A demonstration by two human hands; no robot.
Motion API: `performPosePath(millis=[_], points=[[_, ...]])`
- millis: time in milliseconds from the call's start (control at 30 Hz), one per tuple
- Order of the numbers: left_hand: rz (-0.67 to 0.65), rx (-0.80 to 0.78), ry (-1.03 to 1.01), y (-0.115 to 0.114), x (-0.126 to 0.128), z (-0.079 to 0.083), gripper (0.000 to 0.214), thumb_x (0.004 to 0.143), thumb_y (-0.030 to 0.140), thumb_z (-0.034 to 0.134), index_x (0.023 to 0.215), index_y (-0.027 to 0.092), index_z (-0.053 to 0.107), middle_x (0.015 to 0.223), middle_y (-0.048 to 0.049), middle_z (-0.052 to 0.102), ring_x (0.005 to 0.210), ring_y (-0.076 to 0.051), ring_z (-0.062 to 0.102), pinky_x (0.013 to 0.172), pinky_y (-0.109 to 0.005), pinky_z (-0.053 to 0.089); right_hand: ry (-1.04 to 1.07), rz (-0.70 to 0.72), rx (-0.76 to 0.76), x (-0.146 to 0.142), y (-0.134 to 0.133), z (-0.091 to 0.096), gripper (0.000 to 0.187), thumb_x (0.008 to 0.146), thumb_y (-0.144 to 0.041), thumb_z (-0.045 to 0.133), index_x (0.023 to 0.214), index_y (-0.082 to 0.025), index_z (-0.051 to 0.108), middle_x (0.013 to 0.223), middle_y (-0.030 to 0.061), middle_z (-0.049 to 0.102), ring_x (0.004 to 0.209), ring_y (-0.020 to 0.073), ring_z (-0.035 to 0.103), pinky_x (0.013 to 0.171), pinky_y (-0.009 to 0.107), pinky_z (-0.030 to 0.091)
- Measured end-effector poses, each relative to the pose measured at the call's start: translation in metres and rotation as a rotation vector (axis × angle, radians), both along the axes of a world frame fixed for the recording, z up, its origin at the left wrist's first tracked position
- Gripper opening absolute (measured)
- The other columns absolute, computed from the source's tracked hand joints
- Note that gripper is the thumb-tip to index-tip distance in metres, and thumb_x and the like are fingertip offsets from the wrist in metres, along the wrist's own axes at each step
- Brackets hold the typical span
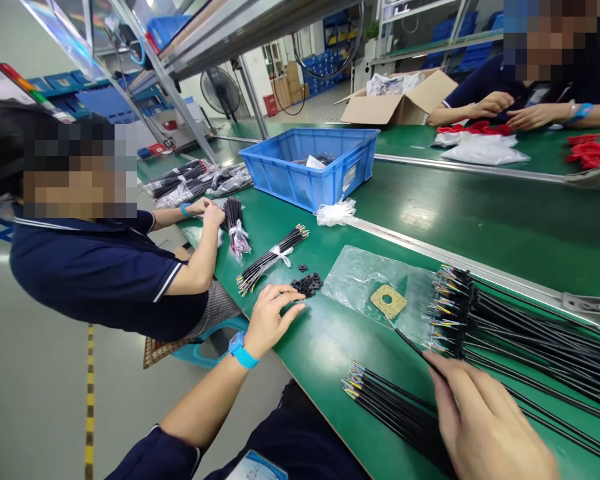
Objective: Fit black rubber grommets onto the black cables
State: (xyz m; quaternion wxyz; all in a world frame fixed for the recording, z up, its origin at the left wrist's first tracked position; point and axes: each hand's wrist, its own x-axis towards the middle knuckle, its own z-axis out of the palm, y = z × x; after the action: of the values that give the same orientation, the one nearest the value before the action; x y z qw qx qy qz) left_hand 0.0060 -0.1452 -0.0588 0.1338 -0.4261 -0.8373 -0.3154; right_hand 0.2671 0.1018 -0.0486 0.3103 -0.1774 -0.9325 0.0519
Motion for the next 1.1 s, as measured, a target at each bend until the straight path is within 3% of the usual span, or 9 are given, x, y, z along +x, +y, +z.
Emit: performPosePath(millis=[100,200,400,667,767,900,1100], points=[[0.008,-0.125,0.094,0.016,-0.015,0.0,0.022,0.103,0.037,0.065,0.114,0.024,0.079,0.114,-0.0068,0.074,0.107,-0.025,0.064,0.088,-0.041,0.049,-0.077,-0.003,0.399,-0.023,0.008,0.007,0.028,0.106,-0.027,0.049,0.124,-0.018,0.068,0.097,0.0057,0.073,0.086,0.0199,0.069,0.067,0.032,0.044],[0.025,-0.259,0.182,0.036,-0.027,0.005,0.021,0.099,0.036,0.072,0.114,0.023,0.079,0.117,-0.0077,0.074,0.108,-0.028,0.062,0.084,-0.042,0.046,-0.086,-0.041,0.528,-0.034,0.007,0.005,0.023,0.102,-0.014,0.052,0.119,-0.015,0.068,0.089,0.0038,0.067,0.079,0.0144,0.064,0.057,0.028,0.039],[0.004,-0.455,0.179,0.055,-0.033,0.018,0.009,0.097,0.027,0.073,0.099,0.022,0.079,0.11,-0.0062,0.075,0.104,-0.027,0.06,0.084,-0.043,0.042,-0.192,-0.086,0.474,-0.038,-0.001,-0.01,0.018,0.095,-0.005,0.055,0.104,-0.017,0.065,0.084,0.0015,0.057,0.078,0.013,0.058,0.048,0.025,0.031],[-0.032,-0.561,0.029,0.063,-0.033,0.036,0.008,0.095,0.025,0.075,0.098,0.019,0.08,0.109,-0.0068,0.076,0.109,-0.029,0.06,0.088,-0.043,0.042,-0.237,-0.036,0.468,-0.044,0.001,-0.012,0.026,0.086,0.005,0.055,0.102,-0.014,0.065,0.08,0.002,0.056,0.076,0.0154,0.061,0.047,0.025,0.038],[-0.078,-0.377,0.0,0.061,-0.034,0.034,0.008,0.096,0.023,0.074,0.1,0.018,0.078,0.108,-0.0069,0.076,0.105,-0.027,0.063,0.088,-0.042,0.043,-0.214,-0.031,0.482,-0.047,-0.001,-0.011,0.029,0.084,0.007,0.053,0.104,-0.009,0.067,0.081,0.004,0.06,0.077,0.017,0.063,0.049,0.026,0.043],[-0.22,0.084,-0.156,0.063,-0.032,0.04,0.009,0.097,0.024,0.073,0.104,0.018,0.076,0.107,-0.0058,0.076,0.096,-0.019,0.067,0.088,-0.035,0.049,-0.205,-0.034,0.482,-0.05,-0.004,-0.007,0.028,0.085,0.007,0.053,0.103,-0.009,0.069,0.08,0.0044,0.061,0.076,0.0177,0.063,0.05,0.028,0.044],[-0.373,0.559,-0.644,0.103,-0.014,0.066,0.024,0.096,0.038,0.073,0.11,0.018,0.075,0.095,-0.004,0.074,0.082,-0.013,0.068,0.077,-0.026,0.054,-0.161,-0.01,0.475,-0.049,-0.006,-0.001,0.028,0.092,0.005,0.05,0.1,-0.012,0.07,0.078,0.0028,0.061,0.076,0.0163,0.059,0.061,0.029,0.043]])
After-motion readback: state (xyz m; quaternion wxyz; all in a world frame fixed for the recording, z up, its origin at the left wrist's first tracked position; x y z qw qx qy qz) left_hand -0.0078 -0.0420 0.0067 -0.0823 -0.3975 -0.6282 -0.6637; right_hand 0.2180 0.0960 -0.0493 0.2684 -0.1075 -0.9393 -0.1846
